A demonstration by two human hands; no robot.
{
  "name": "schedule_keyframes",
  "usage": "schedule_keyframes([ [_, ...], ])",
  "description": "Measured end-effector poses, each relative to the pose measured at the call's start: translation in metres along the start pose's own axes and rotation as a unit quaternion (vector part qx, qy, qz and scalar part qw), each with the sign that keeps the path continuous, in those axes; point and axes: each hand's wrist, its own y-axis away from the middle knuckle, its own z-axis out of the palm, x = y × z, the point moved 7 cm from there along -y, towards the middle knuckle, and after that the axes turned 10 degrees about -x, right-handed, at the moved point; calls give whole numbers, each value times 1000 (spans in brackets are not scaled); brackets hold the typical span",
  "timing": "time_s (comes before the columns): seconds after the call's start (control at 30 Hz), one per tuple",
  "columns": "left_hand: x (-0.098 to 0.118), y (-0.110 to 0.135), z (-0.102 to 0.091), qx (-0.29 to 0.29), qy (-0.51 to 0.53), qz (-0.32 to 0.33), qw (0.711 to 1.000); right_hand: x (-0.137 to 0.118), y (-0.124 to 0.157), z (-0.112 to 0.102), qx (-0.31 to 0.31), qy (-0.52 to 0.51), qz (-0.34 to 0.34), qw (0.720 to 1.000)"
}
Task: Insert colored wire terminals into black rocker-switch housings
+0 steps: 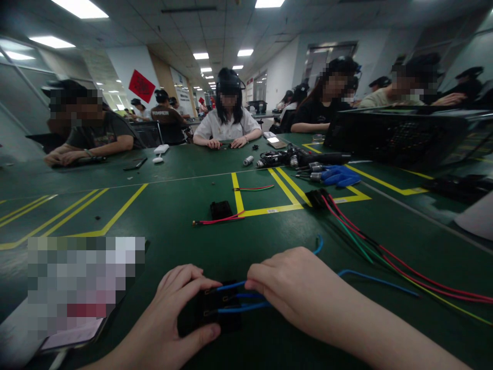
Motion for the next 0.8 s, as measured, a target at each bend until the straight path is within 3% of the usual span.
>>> schedule_keyframes([
  [0.2,1,-1,-1,-2,-4,-4,1000,5,-5,9,-56,2,42,998],
  [0.57,0,0,0,-6,-4,-2,1000,-1,-1,0,9,11,-6,1000],
  [0.8,0,-1,-1,1,-9,1,1000,4,-3,7,-23,15,23,999],
])
